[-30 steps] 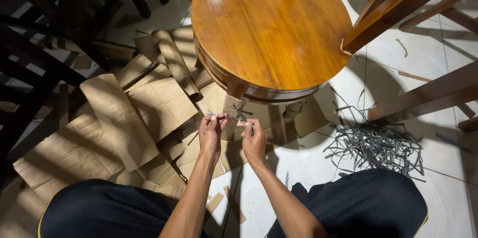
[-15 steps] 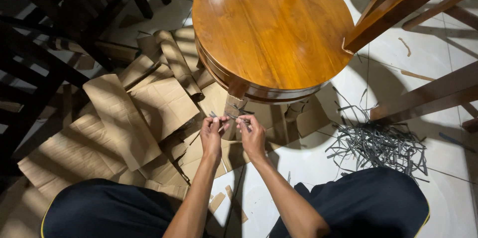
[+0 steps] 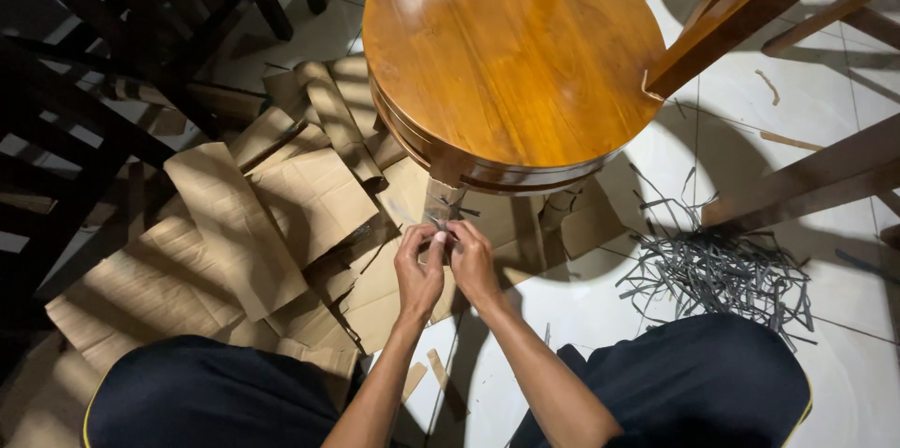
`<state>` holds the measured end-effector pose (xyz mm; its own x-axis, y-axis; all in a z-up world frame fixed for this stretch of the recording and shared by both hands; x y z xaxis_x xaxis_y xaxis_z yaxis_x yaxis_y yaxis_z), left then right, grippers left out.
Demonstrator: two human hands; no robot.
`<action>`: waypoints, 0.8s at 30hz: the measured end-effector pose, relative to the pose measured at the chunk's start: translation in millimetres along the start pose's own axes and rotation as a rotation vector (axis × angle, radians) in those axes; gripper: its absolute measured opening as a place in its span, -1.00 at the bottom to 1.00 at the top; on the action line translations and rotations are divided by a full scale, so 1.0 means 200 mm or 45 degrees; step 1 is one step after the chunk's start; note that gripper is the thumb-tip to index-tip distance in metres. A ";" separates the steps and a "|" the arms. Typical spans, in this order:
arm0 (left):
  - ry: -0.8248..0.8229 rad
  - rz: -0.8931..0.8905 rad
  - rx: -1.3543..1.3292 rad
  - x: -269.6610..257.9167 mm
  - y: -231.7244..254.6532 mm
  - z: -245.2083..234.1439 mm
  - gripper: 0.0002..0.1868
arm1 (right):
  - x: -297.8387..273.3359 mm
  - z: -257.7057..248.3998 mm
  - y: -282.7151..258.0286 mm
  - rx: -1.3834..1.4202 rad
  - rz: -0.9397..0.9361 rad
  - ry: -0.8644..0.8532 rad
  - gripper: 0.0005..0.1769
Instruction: Wrapping a wooden chair leg with cardboard and securing it with plastic ties
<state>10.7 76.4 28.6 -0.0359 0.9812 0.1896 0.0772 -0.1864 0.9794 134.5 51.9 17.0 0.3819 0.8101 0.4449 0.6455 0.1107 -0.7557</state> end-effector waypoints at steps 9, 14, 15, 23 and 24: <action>-0.097 0.218 0.387 0.16 -0.09 -0.02 -0.83 | 0.03 -0.03 -0.02 0.072 0.016 0.007 -0.76; -0.284 0.334 0.529 0.17 -0.24 0.05 -0.70 | 0.02 -0.03 -0.01 0.025 -0.035 0.029 -0.74; -0.313 0.353 0.551 0.17 -0.26 0.07 -0.69 | 0.02 -0.02 -0.01 0.017 -0.047 0.033 -0.75; -0.419 0.544 0.727 0.20 -0.16 0.11 -0.81 | 0.01 -0.08 -0.12 -0.100 -0.138 0.120 -0.72; -0.419 0.597 0.800 0.20 -0.15 0.11 -0.88 | 0.01 -0.08 -0.14 -0.146 -0.160 0.133 -0.72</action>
<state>29.5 121.7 4.1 0.4219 0.7919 0.4414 0.5543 -0.6106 0.5656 127.3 40.8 47.1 0.3560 0.7294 0.5842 0.7612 0.1363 -0.6340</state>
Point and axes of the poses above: each hand's wrist, its own x-axis towards the middle knuckle, its own z-axis out of the palm, y = z × x, the point moved 8 cm from there along x, towards the middle knuckle, and after that the axes turned 7 degrees about y, right-handed, at the moved point
